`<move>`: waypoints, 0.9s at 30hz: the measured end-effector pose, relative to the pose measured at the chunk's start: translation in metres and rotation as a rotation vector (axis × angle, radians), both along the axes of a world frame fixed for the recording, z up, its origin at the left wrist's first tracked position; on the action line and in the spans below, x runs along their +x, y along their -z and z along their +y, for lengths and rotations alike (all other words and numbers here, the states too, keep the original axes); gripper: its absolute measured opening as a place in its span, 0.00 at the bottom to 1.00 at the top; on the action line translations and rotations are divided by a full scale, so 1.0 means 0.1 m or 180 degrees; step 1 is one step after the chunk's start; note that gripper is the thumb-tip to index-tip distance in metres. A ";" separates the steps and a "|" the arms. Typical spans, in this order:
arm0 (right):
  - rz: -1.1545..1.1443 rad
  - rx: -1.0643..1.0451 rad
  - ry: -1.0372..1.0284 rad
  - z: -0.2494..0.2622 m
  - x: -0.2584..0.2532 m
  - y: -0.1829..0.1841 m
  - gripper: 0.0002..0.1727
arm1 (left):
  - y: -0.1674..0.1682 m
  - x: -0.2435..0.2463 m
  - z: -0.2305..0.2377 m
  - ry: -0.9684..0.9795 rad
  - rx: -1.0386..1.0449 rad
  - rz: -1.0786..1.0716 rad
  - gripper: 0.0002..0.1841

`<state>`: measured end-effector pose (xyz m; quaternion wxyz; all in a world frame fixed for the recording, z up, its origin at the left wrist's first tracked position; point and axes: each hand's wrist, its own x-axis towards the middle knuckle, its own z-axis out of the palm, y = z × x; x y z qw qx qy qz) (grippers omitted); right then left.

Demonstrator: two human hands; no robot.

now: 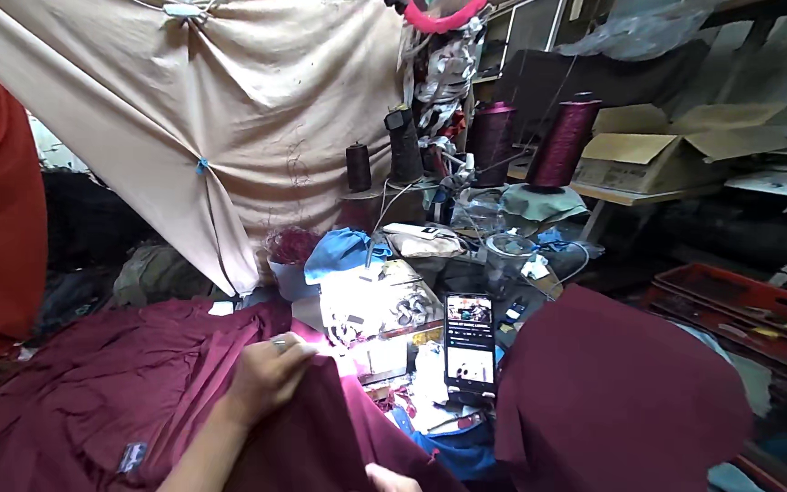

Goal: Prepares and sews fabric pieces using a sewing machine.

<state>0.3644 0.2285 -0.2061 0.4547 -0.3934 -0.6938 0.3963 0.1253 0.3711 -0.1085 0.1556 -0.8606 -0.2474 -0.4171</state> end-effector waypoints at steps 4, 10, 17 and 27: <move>-0.0498 -0.0883 0.0373 0.43 0.04 0.60 0.14 | 0.55 0.23 0.33 -0.0511 -0.0699 0.0298 0.13; 0.0343 -0.0778 0.0750 0.87 -0.04 0.44 0.16 | 0.43 0.31 0.16 -0.1081 -0.1776 0.0330 0.14; 0.0394 0.0205 0.1354 1.11 -0.15 0.36 0.10 | 0.50 0.32 0.28 -0.0894 -0.1842 -0.0343 0.11; 0.0236 -0.0627 0.0613 1.20 -0.01 0.21 0.13 | 0.51 0.46 0.29 -0.0897 -0.2204 -0.0635 0.11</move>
